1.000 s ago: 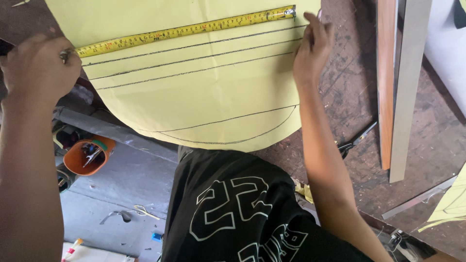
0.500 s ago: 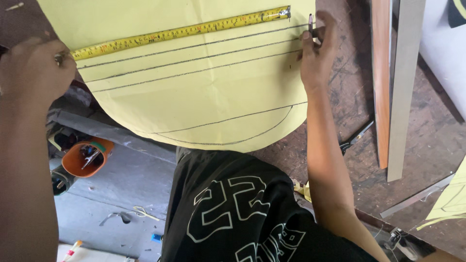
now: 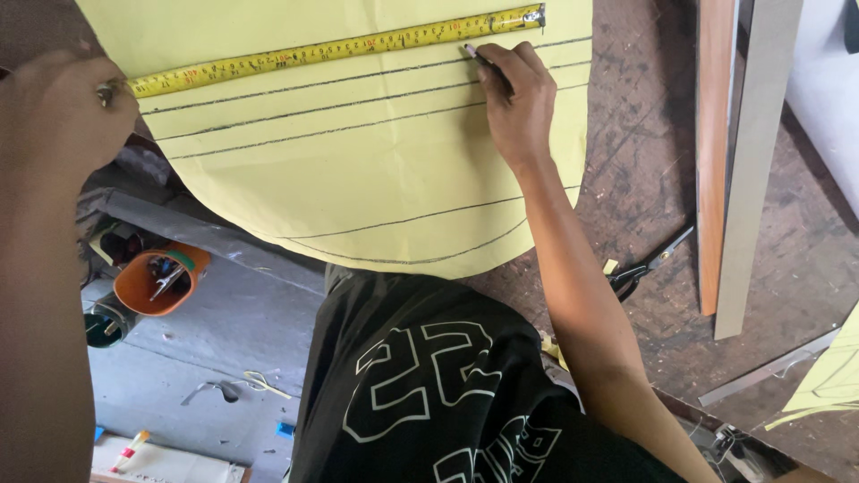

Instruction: The person measures a large sheet of yellow pattern paper on a workbench with a tape measure, making pencil tick marks along its edges. They reposition the tape measure repeatedly to mark several parallel reference lines, briefly pick up and set down scissors, and continue drawing lines across the paper.

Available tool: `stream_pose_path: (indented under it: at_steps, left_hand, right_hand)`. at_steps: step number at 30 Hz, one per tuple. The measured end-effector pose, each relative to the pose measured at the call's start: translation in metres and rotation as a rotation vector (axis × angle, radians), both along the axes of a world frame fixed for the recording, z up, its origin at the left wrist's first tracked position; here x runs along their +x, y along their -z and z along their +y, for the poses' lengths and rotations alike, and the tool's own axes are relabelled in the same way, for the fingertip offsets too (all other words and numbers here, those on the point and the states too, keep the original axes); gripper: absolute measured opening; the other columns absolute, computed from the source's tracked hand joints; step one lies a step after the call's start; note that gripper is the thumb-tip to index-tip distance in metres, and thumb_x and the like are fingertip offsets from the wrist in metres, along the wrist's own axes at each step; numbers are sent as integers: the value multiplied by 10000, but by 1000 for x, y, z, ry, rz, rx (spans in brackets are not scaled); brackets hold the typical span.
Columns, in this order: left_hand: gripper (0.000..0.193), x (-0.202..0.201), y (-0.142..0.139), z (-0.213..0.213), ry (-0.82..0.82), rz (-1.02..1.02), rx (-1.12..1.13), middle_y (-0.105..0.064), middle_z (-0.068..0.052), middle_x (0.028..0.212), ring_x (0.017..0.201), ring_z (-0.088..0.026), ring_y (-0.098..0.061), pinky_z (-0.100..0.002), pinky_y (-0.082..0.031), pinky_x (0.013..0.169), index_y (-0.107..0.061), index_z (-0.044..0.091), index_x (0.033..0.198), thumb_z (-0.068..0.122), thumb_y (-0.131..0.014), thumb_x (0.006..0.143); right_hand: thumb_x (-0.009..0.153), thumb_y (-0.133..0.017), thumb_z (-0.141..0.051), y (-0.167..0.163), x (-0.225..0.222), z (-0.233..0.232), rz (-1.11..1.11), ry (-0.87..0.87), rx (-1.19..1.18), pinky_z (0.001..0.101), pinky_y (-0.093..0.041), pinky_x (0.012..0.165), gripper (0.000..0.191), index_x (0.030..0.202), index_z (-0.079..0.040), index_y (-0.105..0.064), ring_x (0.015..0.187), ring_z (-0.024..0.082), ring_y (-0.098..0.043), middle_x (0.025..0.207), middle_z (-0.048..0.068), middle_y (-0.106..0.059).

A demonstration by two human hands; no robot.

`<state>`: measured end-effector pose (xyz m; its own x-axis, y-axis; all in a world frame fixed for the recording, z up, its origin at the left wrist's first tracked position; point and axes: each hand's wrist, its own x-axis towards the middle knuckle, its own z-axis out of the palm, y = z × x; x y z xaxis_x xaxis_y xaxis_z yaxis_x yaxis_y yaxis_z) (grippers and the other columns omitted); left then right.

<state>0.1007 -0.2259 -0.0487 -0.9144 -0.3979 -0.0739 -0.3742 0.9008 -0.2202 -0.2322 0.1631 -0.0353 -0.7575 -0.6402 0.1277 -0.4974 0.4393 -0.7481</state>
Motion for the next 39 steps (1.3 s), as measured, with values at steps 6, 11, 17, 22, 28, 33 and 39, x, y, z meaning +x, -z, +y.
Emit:
stream_pose_path:
  at_steps: [6,11,17,22,28,33,39]
  left_hand:
    - [130,3,-4,0,17,17,-6,-746,-39,1091,906,-184,-718,-349,-595,801,-775,174,1042,226,-687,963]
    - [160,-1,-6,3,2,-7,11,-740,-42,1126,918,-175,-724,-348,-596,834,-753,170,1055,223,-637,960]
    - [154,-6,-9,2,-42,-74,-25,-735,-49,988,884,-202,-721,-358,-594,744,-788,186,1075,259,-668,1013]
    - [160,-5,-7,3,-59,-103,-28,-733,-53,990,874,-210,-718,-372,-589,749,-789,190,1071,260,-658,1013]
    - [169,-4,-5,-1,-109,-92,19,-727,-64,1001,864,-268,-719,-484,-561,750,-790,222,1054,305,-661,984]
    - [146,2,-6,-5,-93,-51,82,-726,-43,1022,884,-287,-712,-574,-531,771,-766,209,1024,277,-646,976]
    - [140,7,-3,-5,-70,-42,106,-717,-47,1001,890,-296,-708,-592,-519,767,-748,183,1036,242,-628,997]
  right_hand:
    - [941,-740,71,3,-3,-6,47,-58,-28,368,-454,634,230,1146,-34,-748,702,214,-588,887,88,-614]
    - [932,-745,64,5,-4,-8,42,-53,-6,373,-450,624,222,1133,-32,-758,685,216,-591,865,89,-601]
    - [934,-748,56,4,-4,-10,67,-63,14,372,-446,607,192,1104,-33,-758,653,215,-584,852,86,-592]
    - [938,-746,53,0,-7,-11,83,-84,33,366,-456,607,180,1093,-38,-759,654,207,-600,857,85,-599]
    - [931,-748,60,-12,1,-6,58,-83,48,364,-442,598,169,1076,-26,-758,661,215,-593,848,86,-601]
    - [940,-731,70,-6,24,-21,-4,-122,-6,369,-435,601,181,1094,-22,-753,668,215,-569,846,91,-587]
    - [960,-715,60,4,31,-38,-15,-130,-33,365,-425,591,191,1125,-30,-748,653,201,-548,855,85,-588]
